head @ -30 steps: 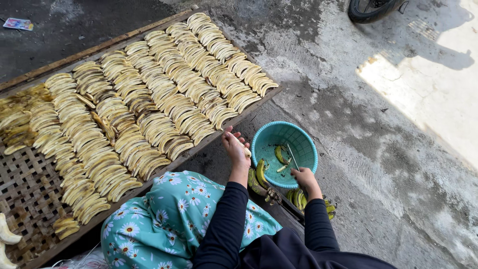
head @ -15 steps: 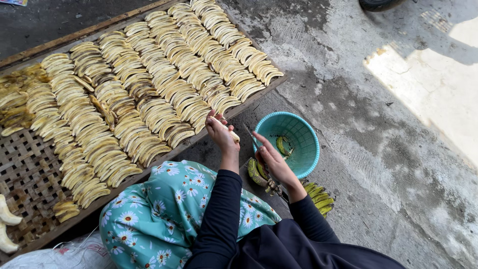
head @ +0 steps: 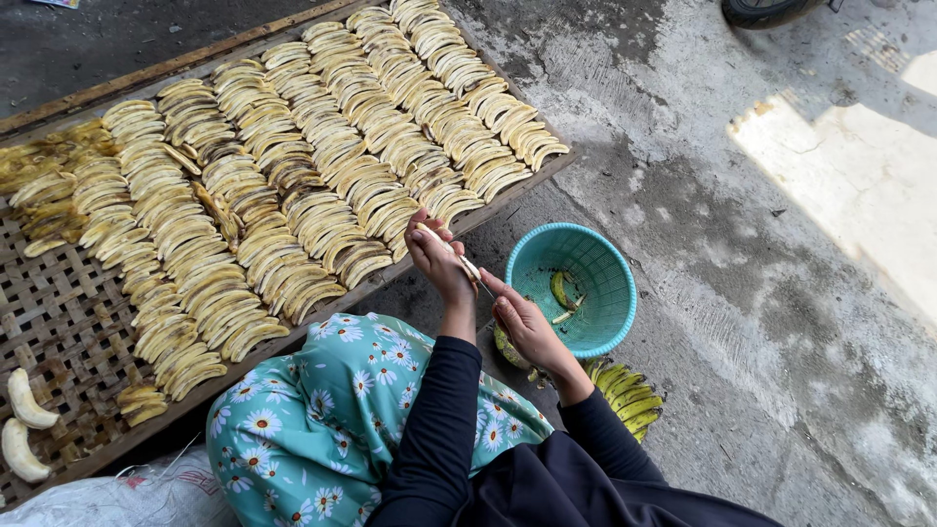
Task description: The person sits on the ground peeling green bananas with a knife, dropping the peels into a plastic basket or sack and placing the peeled bananas in rows on woven bamboo drying racks. They occasionally reach into a sack of unpeeled bananas to get the next fruit.
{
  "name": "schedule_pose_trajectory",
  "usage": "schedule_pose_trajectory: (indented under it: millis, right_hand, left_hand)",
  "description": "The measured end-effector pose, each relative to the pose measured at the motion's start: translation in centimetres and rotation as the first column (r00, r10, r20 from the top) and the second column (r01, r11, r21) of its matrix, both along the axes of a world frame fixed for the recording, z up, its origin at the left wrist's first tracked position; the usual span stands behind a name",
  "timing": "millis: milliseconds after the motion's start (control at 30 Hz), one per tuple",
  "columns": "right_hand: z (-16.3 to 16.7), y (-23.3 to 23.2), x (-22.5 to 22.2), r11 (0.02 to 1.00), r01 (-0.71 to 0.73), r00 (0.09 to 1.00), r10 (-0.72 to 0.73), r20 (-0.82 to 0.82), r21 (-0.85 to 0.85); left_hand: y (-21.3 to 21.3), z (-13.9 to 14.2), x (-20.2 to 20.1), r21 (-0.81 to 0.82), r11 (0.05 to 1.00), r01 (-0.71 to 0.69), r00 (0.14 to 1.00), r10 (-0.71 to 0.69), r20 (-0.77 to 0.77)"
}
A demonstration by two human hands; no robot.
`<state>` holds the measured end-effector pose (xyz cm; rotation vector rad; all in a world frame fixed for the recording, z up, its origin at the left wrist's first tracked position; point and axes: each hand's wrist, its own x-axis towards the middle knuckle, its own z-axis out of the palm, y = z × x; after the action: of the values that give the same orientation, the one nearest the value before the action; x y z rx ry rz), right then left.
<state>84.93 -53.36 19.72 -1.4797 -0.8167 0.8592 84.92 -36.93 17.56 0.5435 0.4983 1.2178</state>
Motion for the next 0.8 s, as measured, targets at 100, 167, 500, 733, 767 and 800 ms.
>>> schedule_pose_trajectory:
  millis: [100, 167, 500, 733, 767, 800]
  right_hand:
    - [-0.4, 0.2, 0.1, 1.000, 0.010, 0.999, -0.011, 0.053, 0.005]
    - [-0.5, 0.3, 0.2, 1.000, 0.015, 0.994, -0.015, 0.107, -0.001]
    - [-0.1, 1.9, 0.7, 0.995, 0.103, 0.891, -0.086, 0.446, -0.015]
    - [-0.2, 2.8, 1.3, 0.987, 0.158, 0.850, -0.125, 0.511, -0.020]
    - [-0.2, 3.0, 1.5, 0.985, 0.170, 0.848, -0.130, 0.514, -0.032]
    - [-0.2, 3.2, 1.6, 0.982, 0.182, 0.847, -0.132, 0.515, -0.048]
  left_hand:
    - [0.2, -0.2, 0.1, -0.032, 0.999, 0.025, 0.999, -0.025, 0.024]
    - [0.2, -0.4, 0.1, -0.059, 0.997, 0.050, 0.998, -0.048, 0.036]
    - [-0.3, -0.7, 0.4, -0.248, 0.922, 0.296, 0.951, -0.260, 0.169]
    - [-0.5, 0.2, 0.0, -0.352, 0.820, 0.452, 0.891, -0.401, 0.211]
    - [-0.5, 0.3, 0.0, -0.370, 0.801, 0.470, 0.883, -0.426, 0.199]
    - [-0.5, 0.2, 0.0, -0.375, 0.794, 0.478, 0.878, -0.431, 0.207]
